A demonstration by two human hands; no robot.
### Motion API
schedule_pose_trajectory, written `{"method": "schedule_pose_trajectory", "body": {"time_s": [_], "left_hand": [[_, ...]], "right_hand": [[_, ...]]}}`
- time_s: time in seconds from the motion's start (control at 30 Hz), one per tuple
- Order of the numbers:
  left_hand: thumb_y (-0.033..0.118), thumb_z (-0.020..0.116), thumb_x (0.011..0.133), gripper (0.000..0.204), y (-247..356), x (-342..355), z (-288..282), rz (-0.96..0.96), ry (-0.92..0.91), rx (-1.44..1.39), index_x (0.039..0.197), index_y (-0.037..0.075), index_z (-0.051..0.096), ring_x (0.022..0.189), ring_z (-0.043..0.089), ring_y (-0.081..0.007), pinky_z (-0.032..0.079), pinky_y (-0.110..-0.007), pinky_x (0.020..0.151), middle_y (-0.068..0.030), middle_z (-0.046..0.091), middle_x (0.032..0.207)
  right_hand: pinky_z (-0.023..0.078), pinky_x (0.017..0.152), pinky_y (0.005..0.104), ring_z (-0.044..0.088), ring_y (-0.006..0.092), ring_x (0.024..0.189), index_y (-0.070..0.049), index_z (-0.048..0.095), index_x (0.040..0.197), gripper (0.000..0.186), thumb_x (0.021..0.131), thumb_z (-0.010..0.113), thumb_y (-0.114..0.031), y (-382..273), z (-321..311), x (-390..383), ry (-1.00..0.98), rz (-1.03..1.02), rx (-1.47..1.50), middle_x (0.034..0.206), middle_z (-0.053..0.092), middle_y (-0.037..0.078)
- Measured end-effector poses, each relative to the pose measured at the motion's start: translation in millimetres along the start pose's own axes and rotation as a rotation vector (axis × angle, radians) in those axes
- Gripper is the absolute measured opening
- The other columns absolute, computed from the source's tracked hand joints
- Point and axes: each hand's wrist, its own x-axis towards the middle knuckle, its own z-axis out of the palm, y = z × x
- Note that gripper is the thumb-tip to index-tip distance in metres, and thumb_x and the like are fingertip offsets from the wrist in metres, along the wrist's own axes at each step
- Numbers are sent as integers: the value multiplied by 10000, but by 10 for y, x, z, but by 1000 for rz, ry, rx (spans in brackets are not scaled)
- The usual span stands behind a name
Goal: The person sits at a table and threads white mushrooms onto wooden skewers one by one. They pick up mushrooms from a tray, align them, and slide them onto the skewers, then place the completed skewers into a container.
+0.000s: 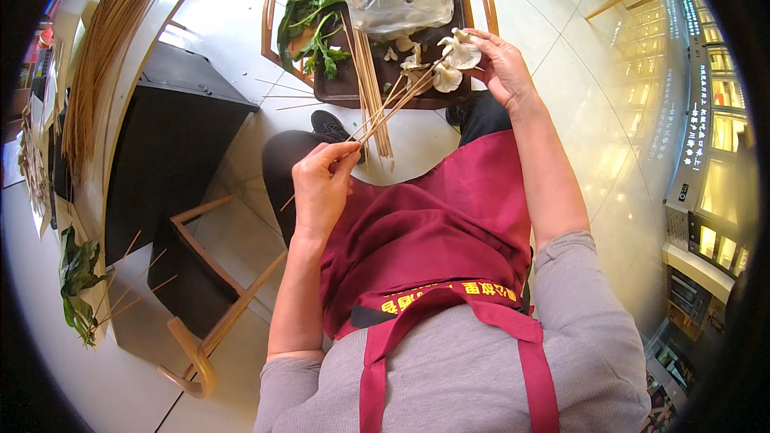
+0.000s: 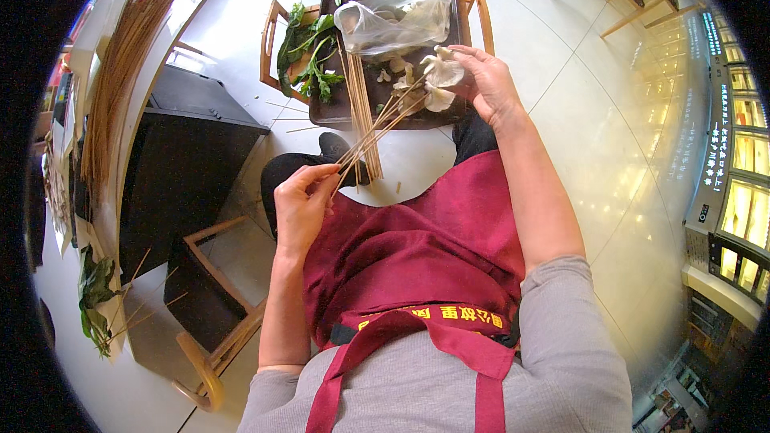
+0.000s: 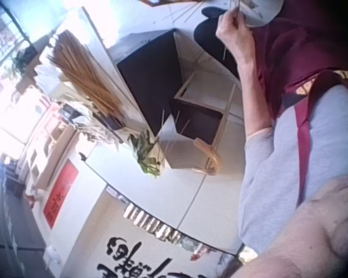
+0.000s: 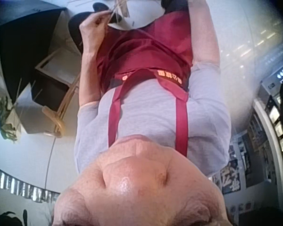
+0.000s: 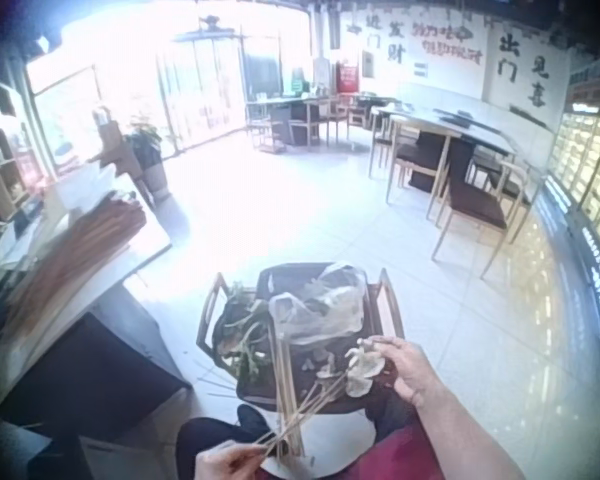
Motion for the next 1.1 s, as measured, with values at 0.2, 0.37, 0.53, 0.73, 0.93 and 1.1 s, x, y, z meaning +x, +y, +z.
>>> {"method": "schedule_pose_trajectory", "body": {"time_s": [0.2,0.37,0.53,0.73,0.93,1.1], "left_hand": [[49,714,890,132,-387,321,364,126,55,90,1004,-7,749,541,561,-63,441,-240,486,-46,669,698],[46,730,847,120,-540,399,468,45,70,181,951,-13,741,688,680,-279,518,-352,635,-175,686,808],[61,703,868,129,-494,381,452,61,21,237,972,-10,729,774,686,-334,534,-398,685,-168,682,833],[136,661,919,190,-243,313,293,124,-30,402,1018,-17,715,829,682,-363,538,-428,725,-170,691,947],[164,682,907,191,-225,341,61,85,11,329,1018,12,716,842,679,-360,541,-428,725,-157,686,943],[184,706,891,184,-261,411,-74,37,37,336,1011,46,715,862,672,-341,540,-418,740,-123,678,957]], "right_hand": [[605,829,411,671,220,1036,38,586,1269,335,965,580,-103,297,-273,577,84,59,-293,1172,661,133],[559,856,353,687,256,1048,-4,640,1248,399,893,626,-185,332,-176,698,247,-213,-1211,1153,697,204],[576,817,346,729,268,851,-38,749,984,196,896,574,-33,55,227,885,137,-919,-1153,989,744,136],[546,960,420,705,333,1001,-22,735,1050,279,899,501,-21,-143,638,1710,90,-618,-1506,1092,713,211],[555,929,456,658,369,1127,21,687,1140,290,916,507,-12,-180,610,2187,-18,-168,-1983,1225,663,222],[548,899,481,658,364,1113,-46,667,1174,285,941,514,-108,-134,616,2334,-66,-99,-2123,1197,667,206]]}}
